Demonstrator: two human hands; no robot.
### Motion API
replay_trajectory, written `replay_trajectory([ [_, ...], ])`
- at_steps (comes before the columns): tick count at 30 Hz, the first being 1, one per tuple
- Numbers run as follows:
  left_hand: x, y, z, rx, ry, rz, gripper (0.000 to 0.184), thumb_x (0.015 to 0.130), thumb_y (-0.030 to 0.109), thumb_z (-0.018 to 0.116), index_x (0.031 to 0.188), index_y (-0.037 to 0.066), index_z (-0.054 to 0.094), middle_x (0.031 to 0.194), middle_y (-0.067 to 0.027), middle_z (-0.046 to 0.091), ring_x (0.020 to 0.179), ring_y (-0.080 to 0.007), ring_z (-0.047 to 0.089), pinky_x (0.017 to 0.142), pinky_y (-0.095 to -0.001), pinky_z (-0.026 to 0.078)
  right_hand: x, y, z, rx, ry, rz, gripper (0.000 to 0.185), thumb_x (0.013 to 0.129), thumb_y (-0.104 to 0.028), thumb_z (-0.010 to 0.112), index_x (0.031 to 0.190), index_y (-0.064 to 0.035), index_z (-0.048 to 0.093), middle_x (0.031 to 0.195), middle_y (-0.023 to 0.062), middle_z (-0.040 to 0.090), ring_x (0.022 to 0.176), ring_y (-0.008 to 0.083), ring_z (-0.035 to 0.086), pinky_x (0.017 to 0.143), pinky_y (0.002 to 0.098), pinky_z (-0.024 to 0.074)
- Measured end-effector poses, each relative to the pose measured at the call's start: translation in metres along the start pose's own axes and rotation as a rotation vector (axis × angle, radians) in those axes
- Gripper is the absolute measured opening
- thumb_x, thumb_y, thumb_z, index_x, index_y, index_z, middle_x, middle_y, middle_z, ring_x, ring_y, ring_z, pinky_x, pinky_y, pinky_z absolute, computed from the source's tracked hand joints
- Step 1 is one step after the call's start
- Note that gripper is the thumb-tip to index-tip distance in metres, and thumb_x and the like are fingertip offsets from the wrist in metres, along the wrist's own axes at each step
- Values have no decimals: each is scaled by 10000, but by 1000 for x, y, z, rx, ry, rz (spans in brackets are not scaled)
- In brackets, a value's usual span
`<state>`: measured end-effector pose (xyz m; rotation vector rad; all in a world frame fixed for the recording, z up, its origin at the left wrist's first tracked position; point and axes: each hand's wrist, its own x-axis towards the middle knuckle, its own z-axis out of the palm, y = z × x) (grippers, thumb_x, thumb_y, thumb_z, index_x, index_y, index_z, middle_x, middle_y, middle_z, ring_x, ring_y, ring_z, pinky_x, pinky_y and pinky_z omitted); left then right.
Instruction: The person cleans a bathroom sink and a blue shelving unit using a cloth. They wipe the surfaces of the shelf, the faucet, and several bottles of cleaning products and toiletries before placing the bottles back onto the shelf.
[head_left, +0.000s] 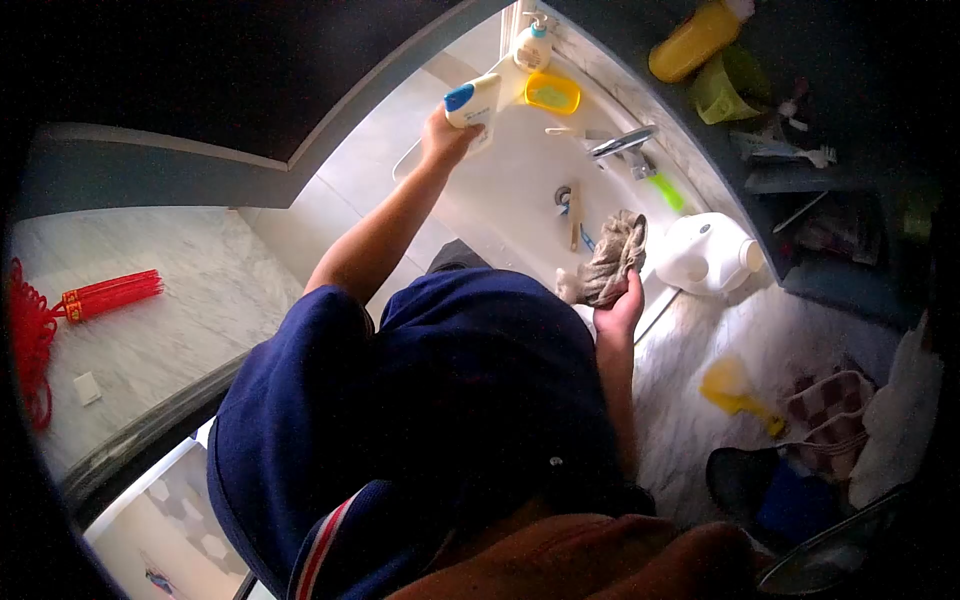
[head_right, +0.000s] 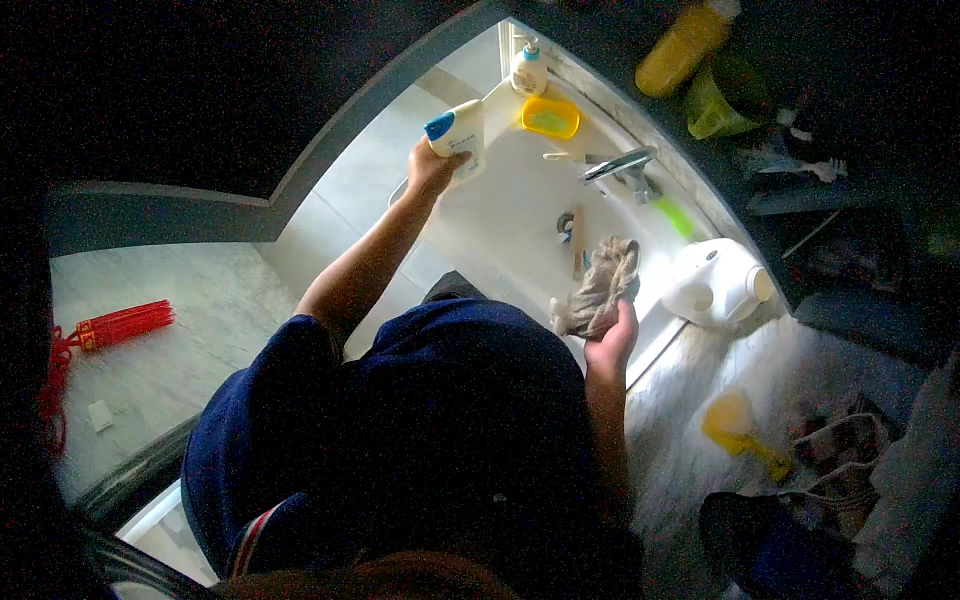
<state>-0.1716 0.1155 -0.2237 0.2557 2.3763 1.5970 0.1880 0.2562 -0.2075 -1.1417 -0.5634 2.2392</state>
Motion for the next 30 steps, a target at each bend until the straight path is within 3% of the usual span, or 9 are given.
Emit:
replay_trajectory([
  [6, 38, -10, 14, 199, 178, 70, 366, 689, 172, 788, 991, 55, 619, 975, -144, 685, 933, -310, 650, 808, -399, 500, -5, -1, 3, -62, 44, -18, 445, 913, -206, 480, 1305, 6, 459, 1232, 131, 557, 1125, 289, 550, 964, 447, 439],
  [10, 52, -19, 33, 169, 219, 55, 395, 697, 188, 785, 1025, 63, 604, 999, -149, 678, 958, -330, 639, 818, -412, 495, -8, 2, 0, -58, 95, -50, 322, 927, -242, 495, 1158, -33, 576, 1081, 98, 647, 972, 251, 628, 881, 409, 497],
  [13, 62, -25, 48, 138, 256, 76, 422, 700, 198, 790, 1052, 72, 594, 1005, -153, 674, 961, -337, 637, 821, -412, 494, -13, 2, 0, -66, 118, -49, 390, 934, -246, 474, 1245, -16, 527, 1197, 119, 602, 1098, 276, 577, 960, 436, 449],
  [16, 80, -40, 61, 131, 254, 73, 425, 704, 205, 792, 1056, 74, 593, 1008, -151, 673, 963, -332, 637, 825, -408, 494, -11, 6, -11, -67, 142, -81, 461, 917, -203, 479, 1306, 43, 448, 1230, 165, 556, 1103, 314, 562, 950, 458, 453],
  [20, 86, -41, 69, 82, 261, 51, 422, 708, 201, 793, 1058, 75, 593, 1011, -149, 673, 962, -324, 639, 822, -404, 496, -17, 4, -12, -38, 120, -75, 438, 920, -208, 465, 1273, 50, 470, 1198, 166, 573, 1077, 304, 573, 930, 447, 467],
  [23, 81, -30, 71, 130, 273, 72, 415, 716, 209, 792, 1059, 79, 596, 1010, -149, 675, 961, -320, 642, 819, -400, 496, -11, 8, -27, -64, 90, -31, 405, 946, -246, 437, 1270, -9, 496, 1220, 137, 584, 1101, 300, 576, 961, 446, 455],
  [30, 86, -43, 86, 44, 221, 38, 419, 733, 233, 789, 1066, 77, 588, 1021, -129, 679, 959, -315, 643, 812, -394, 496, -6, 12, -18, -77, 92, -23, 382, 935, -233, 458, 1222, 9, 530, 1171, 134, 610, 1065, 283, 593, 945, 426, 463],
])
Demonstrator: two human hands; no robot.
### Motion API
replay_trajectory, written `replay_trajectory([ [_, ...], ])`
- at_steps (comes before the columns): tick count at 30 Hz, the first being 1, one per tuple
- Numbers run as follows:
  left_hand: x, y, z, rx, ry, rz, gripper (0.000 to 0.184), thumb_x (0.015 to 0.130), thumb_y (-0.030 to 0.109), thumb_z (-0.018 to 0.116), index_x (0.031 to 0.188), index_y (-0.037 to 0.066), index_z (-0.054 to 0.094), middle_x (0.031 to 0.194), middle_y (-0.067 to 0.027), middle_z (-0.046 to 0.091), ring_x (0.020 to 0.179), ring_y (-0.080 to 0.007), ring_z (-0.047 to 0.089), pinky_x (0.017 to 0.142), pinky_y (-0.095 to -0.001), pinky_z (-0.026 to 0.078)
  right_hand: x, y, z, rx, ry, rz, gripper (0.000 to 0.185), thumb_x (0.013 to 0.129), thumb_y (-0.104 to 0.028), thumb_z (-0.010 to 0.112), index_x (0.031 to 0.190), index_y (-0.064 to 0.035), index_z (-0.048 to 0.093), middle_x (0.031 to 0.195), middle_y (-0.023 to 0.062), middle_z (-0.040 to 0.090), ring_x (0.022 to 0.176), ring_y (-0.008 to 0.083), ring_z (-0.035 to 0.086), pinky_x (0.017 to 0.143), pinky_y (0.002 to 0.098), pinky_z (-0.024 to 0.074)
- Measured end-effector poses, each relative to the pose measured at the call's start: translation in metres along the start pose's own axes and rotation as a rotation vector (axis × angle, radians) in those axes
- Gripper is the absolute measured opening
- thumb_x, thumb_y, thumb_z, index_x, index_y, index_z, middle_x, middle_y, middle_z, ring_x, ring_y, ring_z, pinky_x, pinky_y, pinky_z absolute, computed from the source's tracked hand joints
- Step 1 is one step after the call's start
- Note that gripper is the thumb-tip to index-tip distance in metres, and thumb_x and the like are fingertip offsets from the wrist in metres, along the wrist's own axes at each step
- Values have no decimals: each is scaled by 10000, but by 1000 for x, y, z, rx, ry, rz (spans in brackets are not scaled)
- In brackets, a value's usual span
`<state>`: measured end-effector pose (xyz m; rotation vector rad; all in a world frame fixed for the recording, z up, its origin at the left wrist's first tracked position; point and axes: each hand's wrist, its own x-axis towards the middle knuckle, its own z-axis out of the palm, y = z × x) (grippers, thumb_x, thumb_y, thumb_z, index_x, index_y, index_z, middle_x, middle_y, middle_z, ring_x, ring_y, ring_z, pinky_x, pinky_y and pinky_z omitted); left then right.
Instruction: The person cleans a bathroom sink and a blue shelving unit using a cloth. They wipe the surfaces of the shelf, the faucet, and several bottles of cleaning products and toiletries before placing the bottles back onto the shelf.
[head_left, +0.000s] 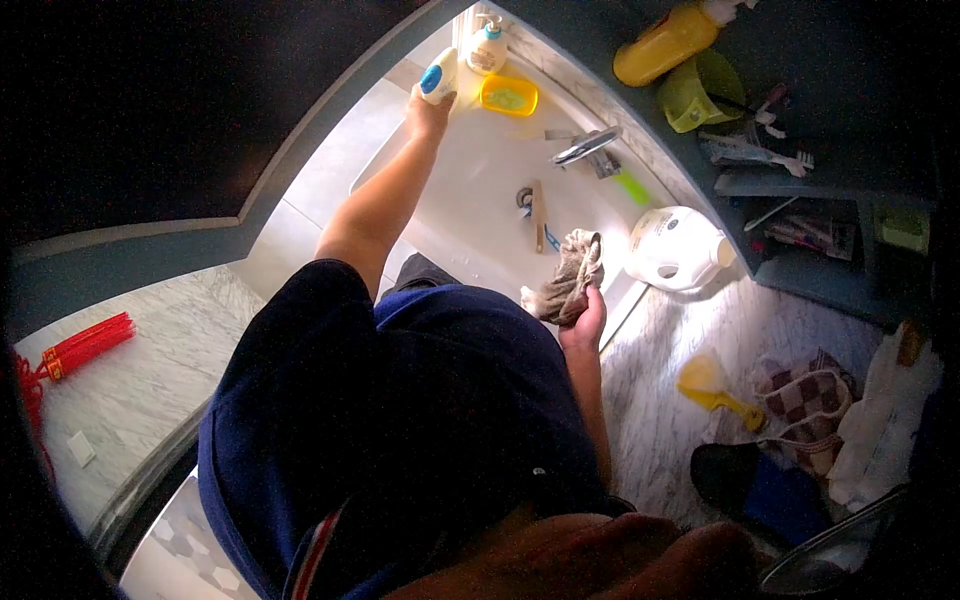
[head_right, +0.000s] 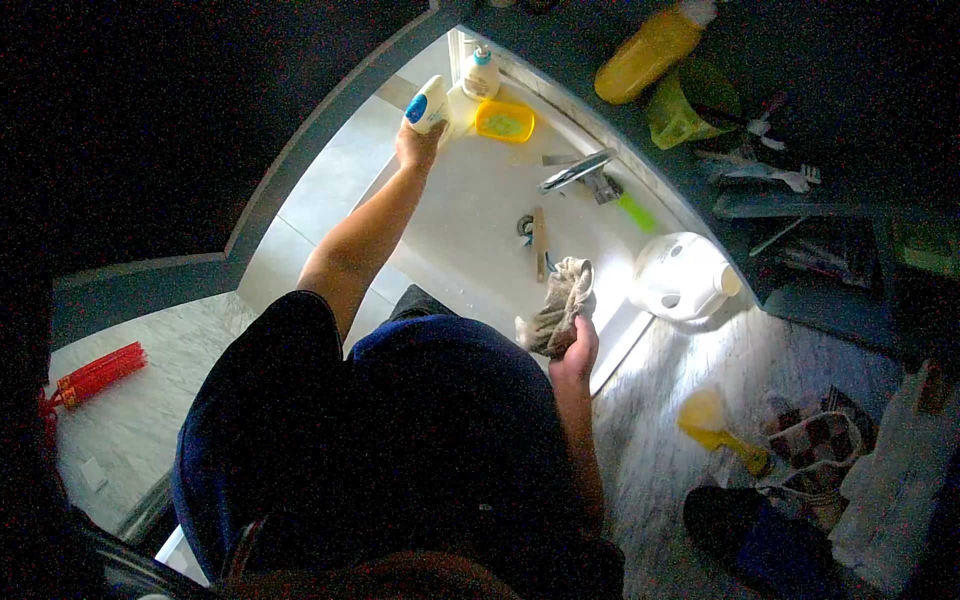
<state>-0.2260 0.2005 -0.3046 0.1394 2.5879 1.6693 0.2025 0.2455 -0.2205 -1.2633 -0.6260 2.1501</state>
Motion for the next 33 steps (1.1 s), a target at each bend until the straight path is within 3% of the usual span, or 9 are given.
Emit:
replay_trajectory([
  [11, -35, 3, -38, 208, -47, 0, 591, 786, 292, 700, 1284, 46, 497, 1175, -207, 586, 1063, -349, 566, 903, -423, 451, 15, 4, -13, 52, 25, 181, 380, 949, -264, 461, 1209, 2, 537, 1129, 133, 625, 1025, 280, 609, 920, 437, 478],
  [14, -66, -45, -49, 96, 2, 215, 436, 832, 195, 638, 1240, 70, 547, 1128, -171, 607, 992, -287, 608, 842, -395, 487, 19, 8, -11, -67, 189, 159, 423, 907, -264, 523, 1213, 27, 506, 1000, 155, 584, 875, 275, 596, 747, 392, 516],
  [15, -90, -9, -70, 190, -134, -2, 414, 826, 94, 628, 1228, 82, 530, 1111, -128, 602, 945, -221, 618, 793, -354, 506, 7, -2, 8, 10, 184, 191, 196, 927, -254, 536, 973, -71, 588, 746, 20, 623, 621, 172, 603, 573, 331, 522],
  [16, -92, -52, -61, 74, -95, 64, 390, 816, 25, 603, 1198, 93, 559, 1097, -115, 617, 861, -195, 642, 733, -322, 521, 10, 0, 6, 36, 56, 154, 210, 922, -252, 537, 987, -60, 592, 790, 42, 638, 668, 180, 618, 604, 339, 527],
  [21, -122, 64, -83, -486, -173, 312, 235, 858, -52, 520, 1074, -13, 604, 905, -107, 675, 705, -159, 660, 633, -283, 545, 5, -9, 17, -30, -161, 179, 296, 916, -237, 503, 1075, 3, 577, 973, 129, 648, 899, 279, 638, 818, 434, 517],
  [25, -113, 257, -127, -262, -59, 808, 108, 891, 107, 632, 882, 2, 660, 833, -92, 697, 753, -158, 662, 716, -284, 538, 34, 11, 7, -41, -262, 225, 360, 922, -292, 454, 1093, 6, 557, 1003, 154, 630, 904, 298, 639, 822, 484, 518],
  [28, -101, 364, -141, -444, -201, 869, 155, 896, 136, 634, 1030, 59, 651, 958, -81, 673, 853, -174, 660, 755, -301, 533, 64, 33, -10, -223, -345, 46, 328, 910, -288, 468, 1041, -4, 568, 929, 141, 630, 855, 286, 639, 788, 479, 526],
  [30, -104, 432, -148, -609, -315, 771, 242, 874, 153, 671, 1093, 63, 626, 1002, -87, 672, 907, -170, 656, 775, -297, 537, -11, -28, 50, -143, -267, 276, 315, 903, -291, 468, 988, -7, 576, 857, 123, 624, 814, 275, 634, 754, 458, 526],
  [33, -105, 514, -134, -818, -463, 999, 375, 839, 236, 720, 1147, 58, 601, 1059, -93, 665, 942, -186, 659, 799, -295, 539, 9, -12, 34, -102, -304, 277, 401, 932, -307, 470, 1144, 27, 532, 1013, 175, 629, 889, 308, 651, 745, 512, 551],
])
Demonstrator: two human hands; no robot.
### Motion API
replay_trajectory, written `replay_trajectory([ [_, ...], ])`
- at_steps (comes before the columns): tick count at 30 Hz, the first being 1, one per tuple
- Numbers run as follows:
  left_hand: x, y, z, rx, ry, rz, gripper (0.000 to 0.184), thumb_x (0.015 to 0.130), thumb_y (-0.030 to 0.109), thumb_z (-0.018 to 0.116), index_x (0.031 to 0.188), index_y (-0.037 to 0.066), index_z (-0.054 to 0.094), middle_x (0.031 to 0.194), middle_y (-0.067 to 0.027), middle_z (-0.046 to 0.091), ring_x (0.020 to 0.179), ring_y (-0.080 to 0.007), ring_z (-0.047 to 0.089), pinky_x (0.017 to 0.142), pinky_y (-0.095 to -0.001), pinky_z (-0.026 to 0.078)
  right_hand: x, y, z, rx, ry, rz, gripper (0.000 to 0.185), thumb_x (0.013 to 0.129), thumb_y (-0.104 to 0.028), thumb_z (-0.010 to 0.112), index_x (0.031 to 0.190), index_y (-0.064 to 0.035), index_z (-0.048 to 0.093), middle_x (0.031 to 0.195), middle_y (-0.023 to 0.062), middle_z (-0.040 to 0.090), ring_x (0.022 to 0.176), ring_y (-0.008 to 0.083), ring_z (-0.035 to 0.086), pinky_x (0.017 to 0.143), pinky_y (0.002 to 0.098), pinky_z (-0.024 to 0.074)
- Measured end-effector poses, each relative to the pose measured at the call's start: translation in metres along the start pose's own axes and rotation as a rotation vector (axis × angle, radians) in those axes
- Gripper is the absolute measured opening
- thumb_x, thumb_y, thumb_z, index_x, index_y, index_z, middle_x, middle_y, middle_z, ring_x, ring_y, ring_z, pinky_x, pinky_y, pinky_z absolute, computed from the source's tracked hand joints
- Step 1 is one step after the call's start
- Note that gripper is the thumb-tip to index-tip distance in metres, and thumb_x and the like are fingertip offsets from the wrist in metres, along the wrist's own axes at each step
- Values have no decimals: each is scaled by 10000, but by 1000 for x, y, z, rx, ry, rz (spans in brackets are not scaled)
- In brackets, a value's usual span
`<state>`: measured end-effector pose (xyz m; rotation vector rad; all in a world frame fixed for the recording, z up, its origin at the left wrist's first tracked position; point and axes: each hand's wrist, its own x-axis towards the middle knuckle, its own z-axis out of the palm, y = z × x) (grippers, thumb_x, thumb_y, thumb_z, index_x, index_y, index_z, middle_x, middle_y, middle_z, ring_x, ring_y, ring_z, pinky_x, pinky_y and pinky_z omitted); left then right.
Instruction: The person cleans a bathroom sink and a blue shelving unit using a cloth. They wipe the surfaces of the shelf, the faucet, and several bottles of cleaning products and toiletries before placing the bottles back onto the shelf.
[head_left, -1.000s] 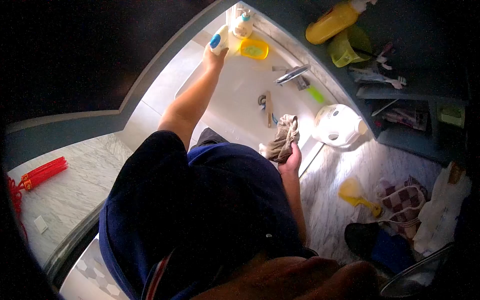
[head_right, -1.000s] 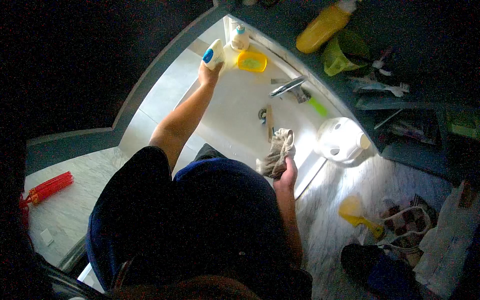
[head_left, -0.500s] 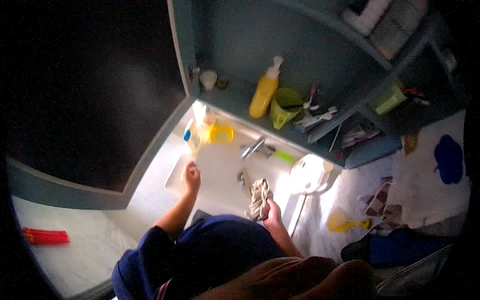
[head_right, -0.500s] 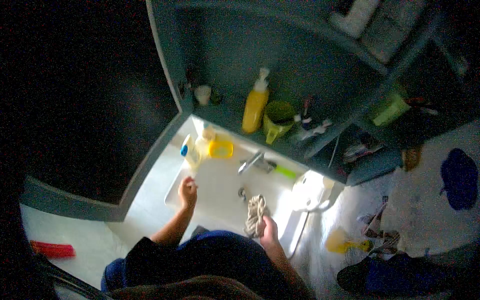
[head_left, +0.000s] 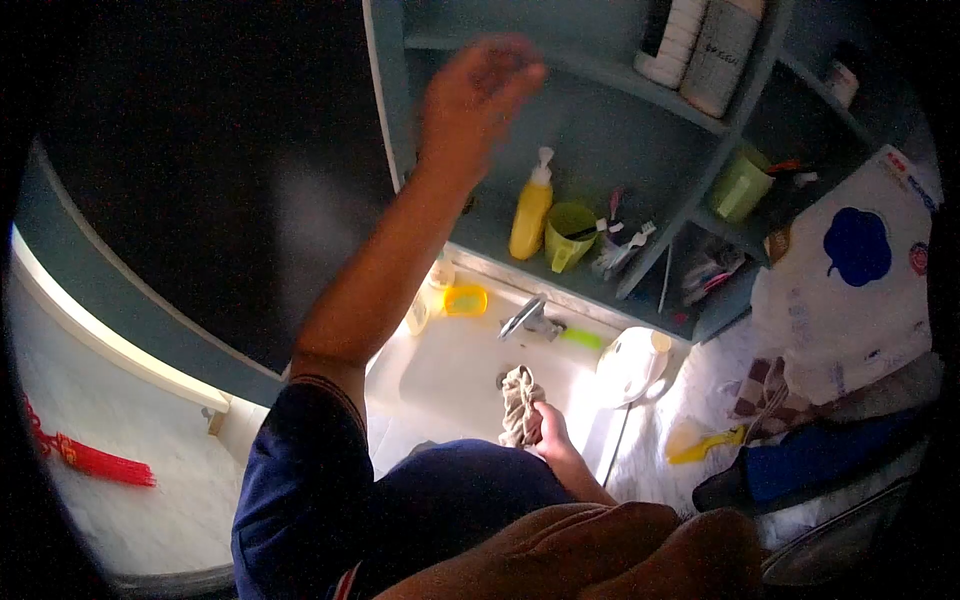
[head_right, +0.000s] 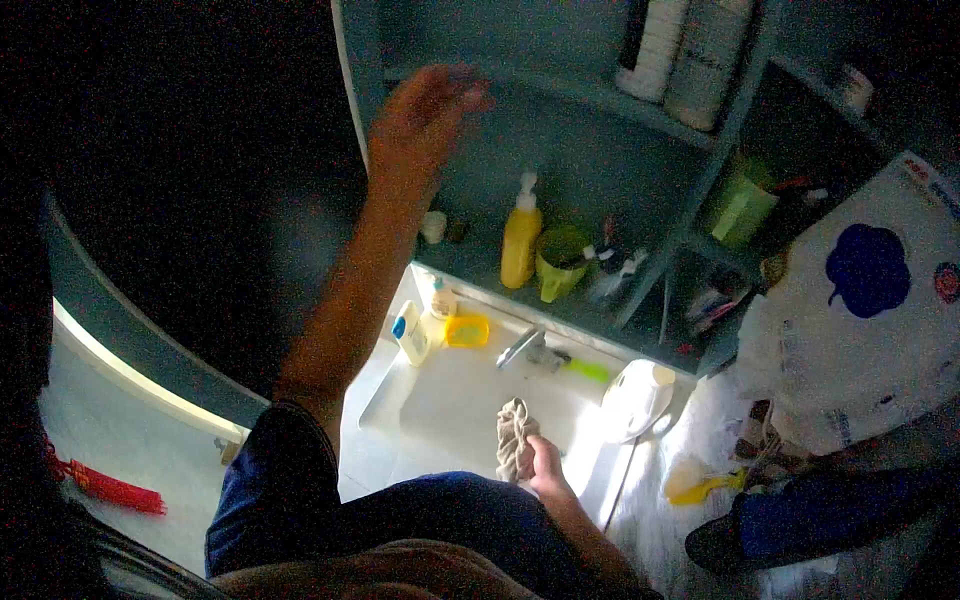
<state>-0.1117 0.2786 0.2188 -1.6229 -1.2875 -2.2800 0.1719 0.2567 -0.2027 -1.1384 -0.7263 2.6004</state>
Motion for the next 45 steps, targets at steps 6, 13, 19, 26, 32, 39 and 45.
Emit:
replay_trajectory([
  [6, 99, 53, 85, 278, -196, -257, 640, 843, 366, 681, 1287, -52, 491, 1235, -214, 566, 1116, -305, 570, 908, -383, 471, -25, -3, 13, 42, 123, -49, 287, 920, -291, 484, 871, -31, 595, 737, 116, 620, 664, 251, 616, 614, 422, 518],
  [13, 132, 27, 121, 141, -365, -249, 697, 828, 441, 686, 1286, -48, 493, 1218, -211, 583, 1104, -315, 577, 910, -397, 464, -48, 0, 8, 48, 144, -184, 219, 902, -254, 546, 890, -43, 602, 743, 50, 620, 658, 191, 599, 606, 328, 480],
  [19, 137, 25, 138, 368, -267, -251, 717, 800, 480, 713, 1266, -28, 517, 1209, -194, 593, 1088, -310, 585, 877, -409, 481, -19, 28, -40, 75, 68, -242, 243, 903, -222, 540, 1019, -19, 606, 912, 92, 641, 808, 208, 618, 705, 353, 497],
  [26, 134, 17, 127, 200, -125, -193, 534, 794, 385, 745, 1104, -29, 612, 992, -165, 670, 875, -269, 660, 750, -393, 518, -18, 32, -52, -2, 101, -209, 322, 924, -242, 492, 1061, 33, 588, 926, 129, 648, 818, 236, 641, 718, 380, 522],
  [32, 93, 45, 78, 54, 36, 109, 483, 801, 314, 742, 1127, -6, 587, 987, -140, 661, 866, -231, 652, 739, -374, 521, -39, 22, -40, -26, 111, -256, 257, 925, -267, 520, 991, -34, 607, 880, 83, 660, 794, 204, 647, 689, 349, 520],
  [39, -110, 14, -17, 268, -24, 102, 702, 672, 395, 811, 1206, 34, 533, 1058, -179, 633, 1024, -293, 625, 884, -399, 515, -2, 46, -97, 159, 123, -201, 318, 937, -222, 496, 1164, -7, 558, 997, 113, 664, 858, 270, 658, 775, 411, 539],
  [45, -300, -50, -115, 625, -88, -478, 641, 620, 285, 837, 1145, 16, 586, 1072, -141, 627, 988, -274, 620, 885, -378, 497, -4, 41, -87, 247, 219, -31, 362, 946, -256, 466, 1198, -7, 540, 1067, 121, 633, 949, 261, 630, 833, 413, 520],
])
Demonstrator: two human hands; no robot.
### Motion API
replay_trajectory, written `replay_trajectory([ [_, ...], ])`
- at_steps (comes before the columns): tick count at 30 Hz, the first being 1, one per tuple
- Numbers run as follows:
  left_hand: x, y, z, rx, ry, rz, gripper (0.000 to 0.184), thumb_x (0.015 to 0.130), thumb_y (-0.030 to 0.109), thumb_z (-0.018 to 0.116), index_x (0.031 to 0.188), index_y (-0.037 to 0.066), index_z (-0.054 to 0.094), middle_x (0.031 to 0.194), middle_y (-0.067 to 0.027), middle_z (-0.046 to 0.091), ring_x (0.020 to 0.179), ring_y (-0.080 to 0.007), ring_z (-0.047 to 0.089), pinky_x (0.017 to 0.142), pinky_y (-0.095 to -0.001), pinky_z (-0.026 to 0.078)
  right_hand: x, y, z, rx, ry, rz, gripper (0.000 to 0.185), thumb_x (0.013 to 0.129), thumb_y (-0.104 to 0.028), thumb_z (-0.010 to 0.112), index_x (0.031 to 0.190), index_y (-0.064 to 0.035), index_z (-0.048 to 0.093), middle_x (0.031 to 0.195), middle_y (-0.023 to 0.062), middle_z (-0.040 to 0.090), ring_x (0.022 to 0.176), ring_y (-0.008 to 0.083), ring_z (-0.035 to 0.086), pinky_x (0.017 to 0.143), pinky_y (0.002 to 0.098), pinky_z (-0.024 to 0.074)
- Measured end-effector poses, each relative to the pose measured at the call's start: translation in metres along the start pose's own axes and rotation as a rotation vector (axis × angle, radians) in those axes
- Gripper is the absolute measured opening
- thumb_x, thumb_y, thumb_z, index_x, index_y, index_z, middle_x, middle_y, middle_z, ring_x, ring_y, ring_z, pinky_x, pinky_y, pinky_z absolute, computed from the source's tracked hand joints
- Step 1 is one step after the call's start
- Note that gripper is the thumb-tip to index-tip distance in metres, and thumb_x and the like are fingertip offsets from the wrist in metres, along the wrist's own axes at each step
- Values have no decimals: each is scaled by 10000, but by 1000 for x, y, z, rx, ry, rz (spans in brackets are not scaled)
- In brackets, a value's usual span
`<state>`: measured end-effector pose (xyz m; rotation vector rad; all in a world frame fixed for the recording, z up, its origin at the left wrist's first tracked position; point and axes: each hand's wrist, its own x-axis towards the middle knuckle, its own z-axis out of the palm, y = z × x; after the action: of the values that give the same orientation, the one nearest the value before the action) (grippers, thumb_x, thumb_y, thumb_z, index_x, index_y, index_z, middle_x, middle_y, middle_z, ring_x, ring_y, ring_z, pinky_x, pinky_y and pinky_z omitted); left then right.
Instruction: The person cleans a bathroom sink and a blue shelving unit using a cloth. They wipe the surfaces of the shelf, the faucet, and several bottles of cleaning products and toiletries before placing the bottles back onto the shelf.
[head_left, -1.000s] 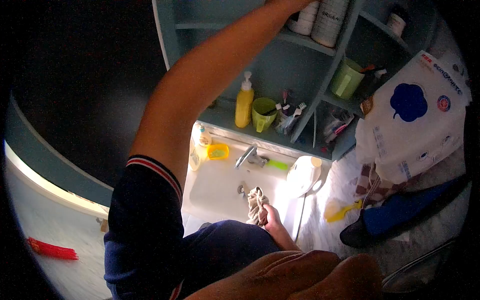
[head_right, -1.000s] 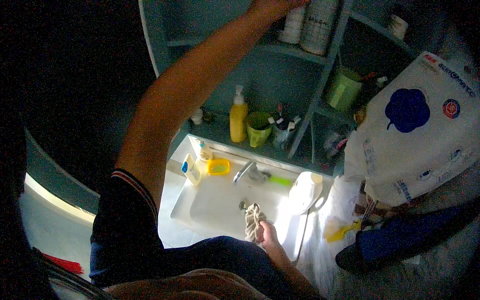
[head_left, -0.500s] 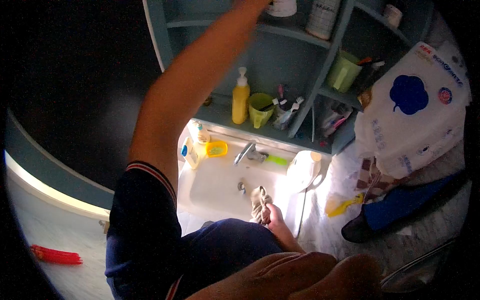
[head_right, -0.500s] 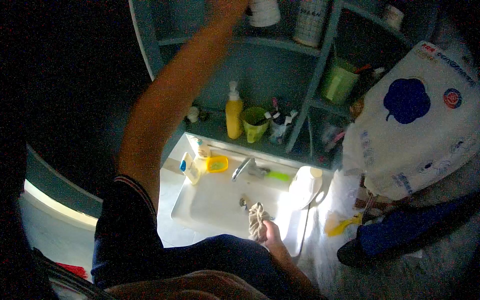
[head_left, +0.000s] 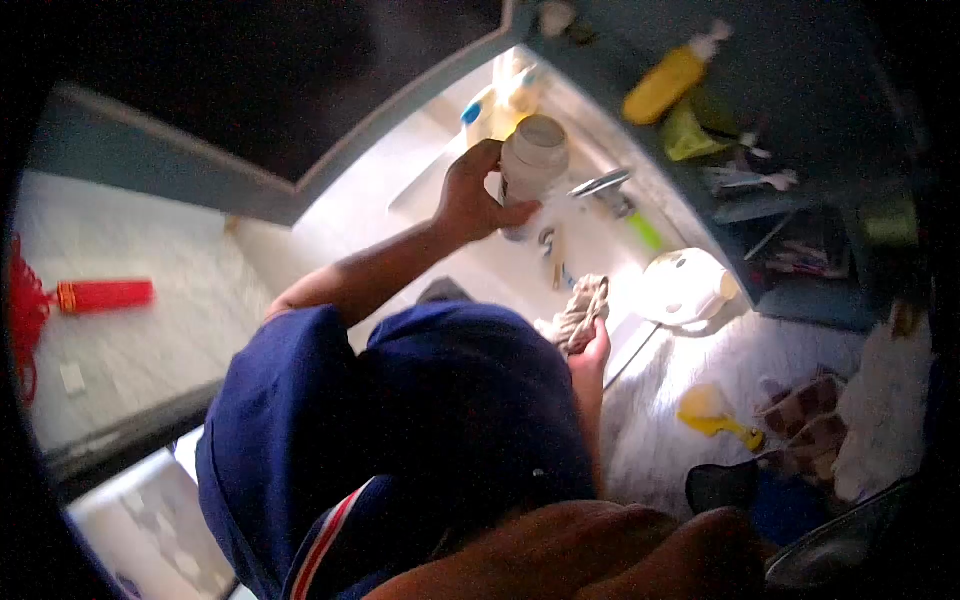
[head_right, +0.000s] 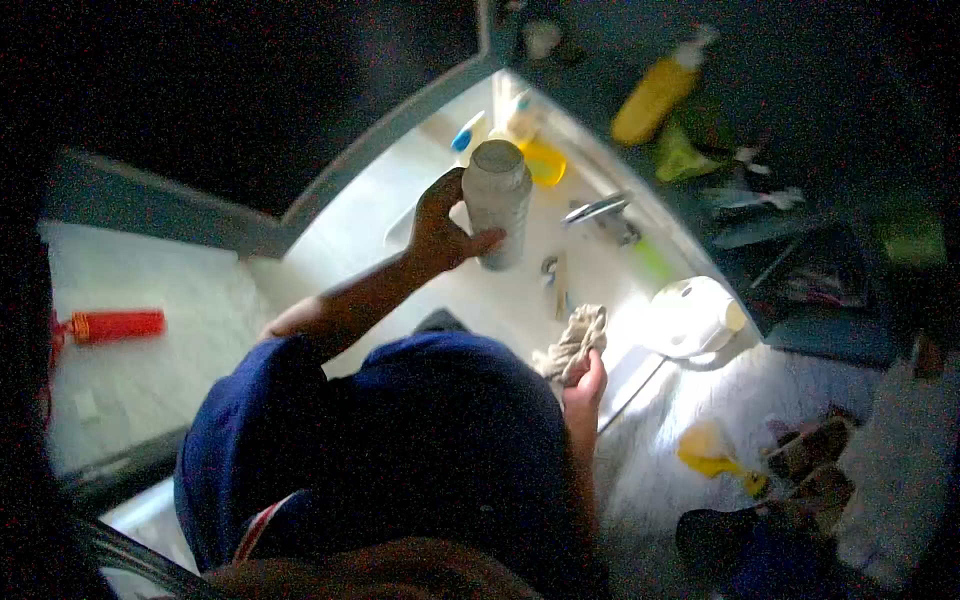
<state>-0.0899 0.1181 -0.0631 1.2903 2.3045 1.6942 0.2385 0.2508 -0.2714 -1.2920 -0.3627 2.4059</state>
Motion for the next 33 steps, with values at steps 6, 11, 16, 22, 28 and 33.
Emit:
replay_trajectory([
  [6, -40, -102, -6, 258, 78, -342, 551, 679, 208, 811, 1155, 76, 565, 1105, -103, 594, 1013, -236, 594, 827, -363, 537, 13, 1, 3, -141, 82, -30, 430, 982, -297, 405, 1300, -18, 483, 1253, 141, 565, 1127, 315, 555, 974, 483, 437],
  [11, -50, -142, -17, 372, 148, -381, 601, 673, 270, 826, 1161, 62, 545, 1097, -126, 594, 1024, -287, 586, 861, -389, 497, 5, 3, 40, -118, 99, -20, 404, 974, -247, 424, 1272, 20, 481, 1185, 165, 580, 1050, 326, 582, 898, 473, 477],
  [16, -54, -175, -8, 404, 153, -516, 602, 682, 274, 827, 1175, 67, 549, 1108, -136, 608, 1047, -295, 593, 885, -403, 486, 9, 5, 41, -119, 81, 57, 427, 979, -301, 399, 1296, -30, 489, 1264, 148, 561, 1129, 328, 554, 976, 479, 439],
  [22, -47, -204, -1, 347, 204, -523, 577, 684, 277, 810, 1156, 64, 556, 1101, -157, 608, 1064, -334, 571, 895, -428, 462, 19, 9, 12, -131, 67, 16, 407, 975, -299, 402, 1262, -35, 515, 1229, 136, 588, 1094, 318, 577, 955, 468, 454],
  [28, -47, -213, 12, 395, 151, -539, 590, 684, 270, 805, 1165, 59, 537, 1118, -170, 593, 1081, -351, 553, 900, -445, 451, 15, 11, 9, -135, 82, -11, 399, 970, -294, 407, 1246, -31, 522, 1190, 135, 606, 1059, 315, 594, 936, 455, 466],
  [33, -54, -227, 17, 428, 171, -554, 632, 699, 296, 819, 1208, 64, 526, 1147, -153, 592, 1074, -313, 573, 906, -418, 466, -3, 5, 36, -96, 138, 36, 401, 969, -300, 403, 1236, -25, 523, 1178, 149, 608, 1048, 317, 599, 932, 458, 468],
])
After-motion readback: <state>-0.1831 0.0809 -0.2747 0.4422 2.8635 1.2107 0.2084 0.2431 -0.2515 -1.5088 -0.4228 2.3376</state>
